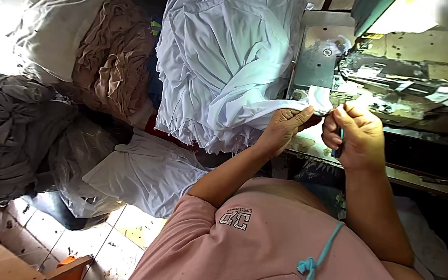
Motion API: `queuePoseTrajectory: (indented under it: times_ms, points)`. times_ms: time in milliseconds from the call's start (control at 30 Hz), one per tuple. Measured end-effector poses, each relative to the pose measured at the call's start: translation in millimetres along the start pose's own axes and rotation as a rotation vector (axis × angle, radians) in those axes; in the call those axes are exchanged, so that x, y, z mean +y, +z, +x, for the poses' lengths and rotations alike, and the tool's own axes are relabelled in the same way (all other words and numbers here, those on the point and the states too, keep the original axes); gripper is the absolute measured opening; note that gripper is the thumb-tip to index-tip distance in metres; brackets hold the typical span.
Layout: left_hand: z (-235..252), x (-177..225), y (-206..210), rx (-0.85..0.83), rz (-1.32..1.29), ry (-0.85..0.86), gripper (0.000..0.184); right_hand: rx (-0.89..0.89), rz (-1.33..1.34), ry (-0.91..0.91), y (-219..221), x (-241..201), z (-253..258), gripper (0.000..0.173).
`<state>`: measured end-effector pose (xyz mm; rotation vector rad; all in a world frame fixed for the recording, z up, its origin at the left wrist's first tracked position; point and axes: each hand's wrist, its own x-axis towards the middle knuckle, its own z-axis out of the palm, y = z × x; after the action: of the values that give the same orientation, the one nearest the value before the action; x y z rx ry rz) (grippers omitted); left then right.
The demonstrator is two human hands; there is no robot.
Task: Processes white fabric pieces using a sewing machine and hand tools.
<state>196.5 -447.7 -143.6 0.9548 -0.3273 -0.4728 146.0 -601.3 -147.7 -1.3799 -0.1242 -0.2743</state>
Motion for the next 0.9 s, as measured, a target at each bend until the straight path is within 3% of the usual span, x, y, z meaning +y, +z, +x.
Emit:
queuePoseTrajectory:
  times_ms: [67, 200, 300, 400, 733, 900]
  points:
    - [-1, 2, 3, 0.023, -0.054, -0.052, 0.029, -0.009, 0.031, 0.038, -4, -2, -1, 0.015]
    - [-6, 8, 11, 0.038, -0.009, -0.079, 0.035, -0.035, -0.226, -0.081, 5, -1, -10, 0.007]
    - [-9, 9, 13, 0.002, 0.011, -0.073, 0.037, -0.004, -0.465, -0.155, 7, 2, -10, 0.013]
    - [-10, 7, 12, -0.007, 0.01, -0.044, 0.033, -0.005, -0.532, -0.175, 5, 4, -10, 0.016]
    - [-10, 2, 15, 0.01, 0.093, -0.013, 0.028, -0.015, -0.512, -0.136, 5, 2, -11, 0.015]
    - [-5, -4, 11, 0.056, -0.081, -0.023, 0.032, -0.039, -0.055, 0.017, 1, 2, -9, 0.011]
